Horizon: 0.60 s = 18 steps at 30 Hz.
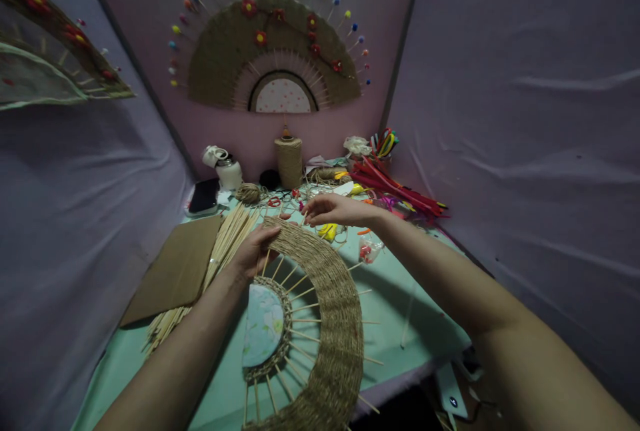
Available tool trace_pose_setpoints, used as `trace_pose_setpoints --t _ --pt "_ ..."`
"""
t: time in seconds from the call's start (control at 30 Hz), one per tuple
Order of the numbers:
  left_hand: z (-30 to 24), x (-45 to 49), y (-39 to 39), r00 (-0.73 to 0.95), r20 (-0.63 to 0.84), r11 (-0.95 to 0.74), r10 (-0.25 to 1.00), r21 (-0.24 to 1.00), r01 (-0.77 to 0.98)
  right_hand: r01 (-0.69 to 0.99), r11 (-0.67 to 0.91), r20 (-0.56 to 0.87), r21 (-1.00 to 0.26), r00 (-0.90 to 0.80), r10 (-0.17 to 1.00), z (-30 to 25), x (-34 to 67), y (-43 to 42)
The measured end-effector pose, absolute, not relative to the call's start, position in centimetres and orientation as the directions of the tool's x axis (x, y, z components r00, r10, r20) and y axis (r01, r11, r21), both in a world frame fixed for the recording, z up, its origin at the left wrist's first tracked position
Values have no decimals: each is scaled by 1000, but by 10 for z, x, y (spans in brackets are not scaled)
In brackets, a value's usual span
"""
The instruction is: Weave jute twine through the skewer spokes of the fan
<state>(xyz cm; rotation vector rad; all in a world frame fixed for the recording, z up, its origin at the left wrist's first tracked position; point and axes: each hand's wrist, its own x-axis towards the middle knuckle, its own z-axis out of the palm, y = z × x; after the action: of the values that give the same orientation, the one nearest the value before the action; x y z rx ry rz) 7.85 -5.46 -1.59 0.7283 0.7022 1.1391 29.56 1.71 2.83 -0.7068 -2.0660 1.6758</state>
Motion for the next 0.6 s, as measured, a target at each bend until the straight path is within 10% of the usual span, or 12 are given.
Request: trace_pose_setpoints --t 0.6 --pt "-21 75 -51 343 -157 336 926 758 -559 121 245 126 -962 -598 792 11 292 -7"
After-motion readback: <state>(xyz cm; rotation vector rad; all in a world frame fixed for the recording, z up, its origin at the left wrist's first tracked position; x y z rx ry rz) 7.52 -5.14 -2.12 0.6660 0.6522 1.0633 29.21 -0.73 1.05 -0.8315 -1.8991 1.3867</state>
